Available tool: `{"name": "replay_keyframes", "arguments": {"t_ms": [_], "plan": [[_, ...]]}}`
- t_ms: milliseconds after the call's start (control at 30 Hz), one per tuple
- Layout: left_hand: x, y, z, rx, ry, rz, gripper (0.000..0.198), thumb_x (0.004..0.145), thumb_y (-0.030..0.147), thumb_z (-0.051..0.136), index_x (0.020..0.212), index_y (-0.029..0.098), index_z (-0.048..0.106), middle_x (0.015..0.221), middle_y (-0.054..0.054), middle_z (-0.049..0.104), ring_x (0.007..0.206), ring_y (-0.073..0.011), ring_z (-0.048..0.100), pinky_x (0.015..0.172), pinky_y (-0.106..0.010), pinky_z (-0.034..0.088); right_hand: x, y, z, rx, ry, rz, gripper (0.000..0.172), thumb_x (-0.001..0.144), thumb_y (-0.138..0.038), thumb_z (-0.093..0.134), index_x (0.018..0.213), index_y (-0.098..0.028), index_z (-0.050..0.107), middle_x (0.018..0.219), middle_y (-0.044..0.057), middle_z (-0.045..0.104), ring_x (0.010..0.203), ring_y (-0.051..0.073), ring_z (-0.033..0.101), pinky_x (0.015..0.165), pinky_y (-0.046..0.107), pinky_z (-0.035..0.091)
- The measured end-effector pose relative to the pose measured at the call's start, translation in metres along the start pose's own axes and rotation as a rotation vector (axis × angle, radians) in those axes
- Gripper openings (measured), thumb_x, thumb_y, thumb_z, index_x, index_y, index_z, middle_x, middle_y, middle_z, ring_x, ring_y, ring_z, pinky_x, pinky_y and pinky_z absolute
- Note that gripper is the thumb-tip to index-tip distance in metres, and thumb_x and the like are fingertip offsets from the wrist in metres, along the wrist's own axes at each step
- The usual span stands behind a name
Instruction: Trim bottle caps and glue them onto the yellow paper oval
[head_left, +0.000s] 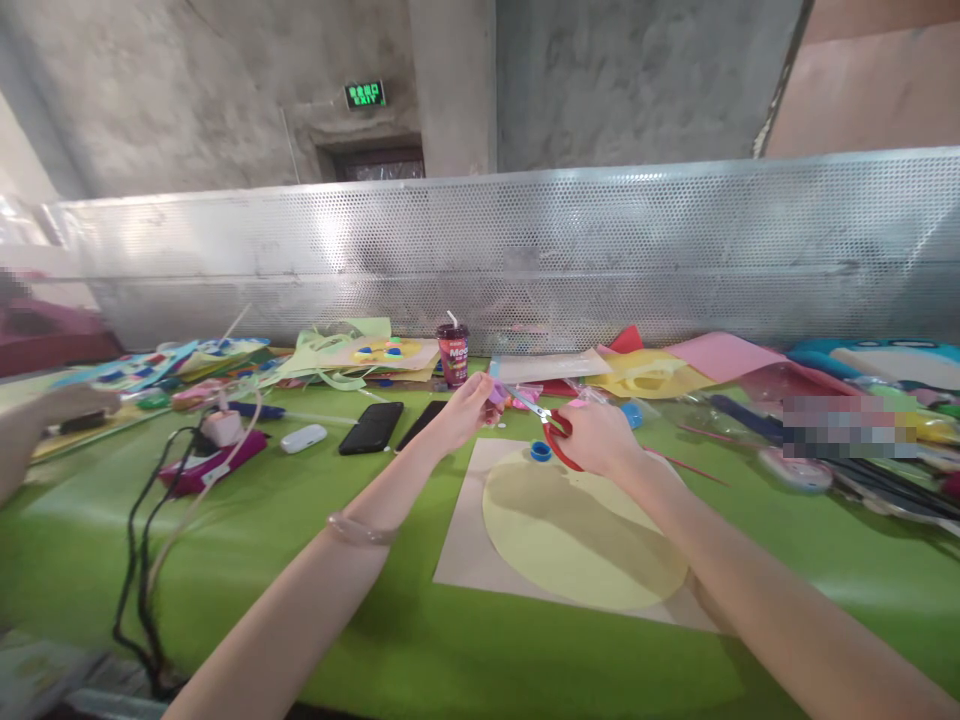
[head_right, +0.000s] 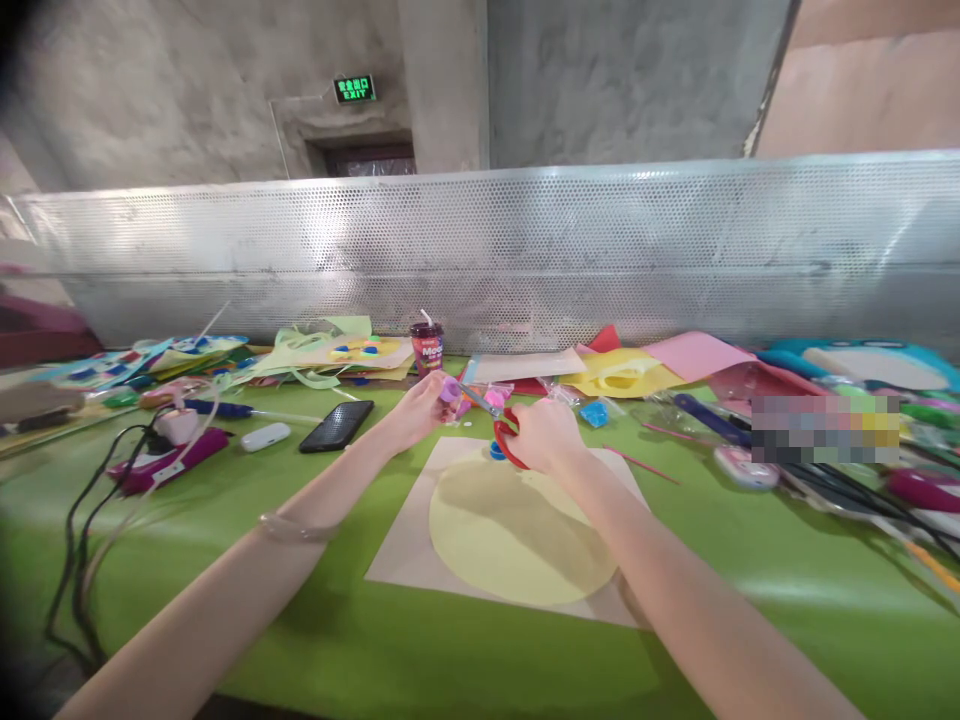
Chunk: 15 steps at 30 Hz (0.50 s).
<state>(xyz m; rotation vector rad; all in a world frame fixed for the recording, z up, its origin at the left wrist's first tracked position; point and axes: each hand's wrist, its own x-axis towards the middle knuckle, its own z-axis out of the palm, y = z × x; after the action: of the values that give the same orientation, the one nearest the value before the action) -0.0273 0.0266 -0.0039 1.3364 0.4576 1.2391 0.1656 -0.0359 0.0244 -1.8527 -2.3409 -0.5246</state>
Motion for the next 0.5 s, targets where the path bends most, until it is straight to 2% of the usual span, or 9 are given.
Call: {"name": "replay_keyframes", "arguments": {"t_ms": [267,500], "plan": [[0.0007,-0.0014,0.0001,0.014,-0.002,0.002,0.042,0.066,0.053,0.064,0.075,0.017,0.043,0.062,0.002,0.054,0.048,-0.0064,0.047,0.043,-0.017,0.032,-0.0008,-0.0022,-0.0030,0.000,-0.017,0.020,0.027,0.089,-0.038,0.047,0.094,-0.015,0.058,0.088,0.003,0.061,0.078,0.015,0.059,0.071,0.035,0.048],[-0.0013,0.0023,0.0045,-0.020,-0.004,-0.003,0.043,0.067,0.055,0.061,0.073,0.017,0.044,0.060,0.002,0.053,0.049,-0.0071,0.048,0.044,-0.017,0.035,0.0012,-0.0018,0.0017,0.088,-0.025,0.029,0.025,0.088,-0.037,0.048,0.094,-0.015,0.058,0.091,0.003,0.061,0.081,0.015,0.058,0.073,0.036,0.048]]}}
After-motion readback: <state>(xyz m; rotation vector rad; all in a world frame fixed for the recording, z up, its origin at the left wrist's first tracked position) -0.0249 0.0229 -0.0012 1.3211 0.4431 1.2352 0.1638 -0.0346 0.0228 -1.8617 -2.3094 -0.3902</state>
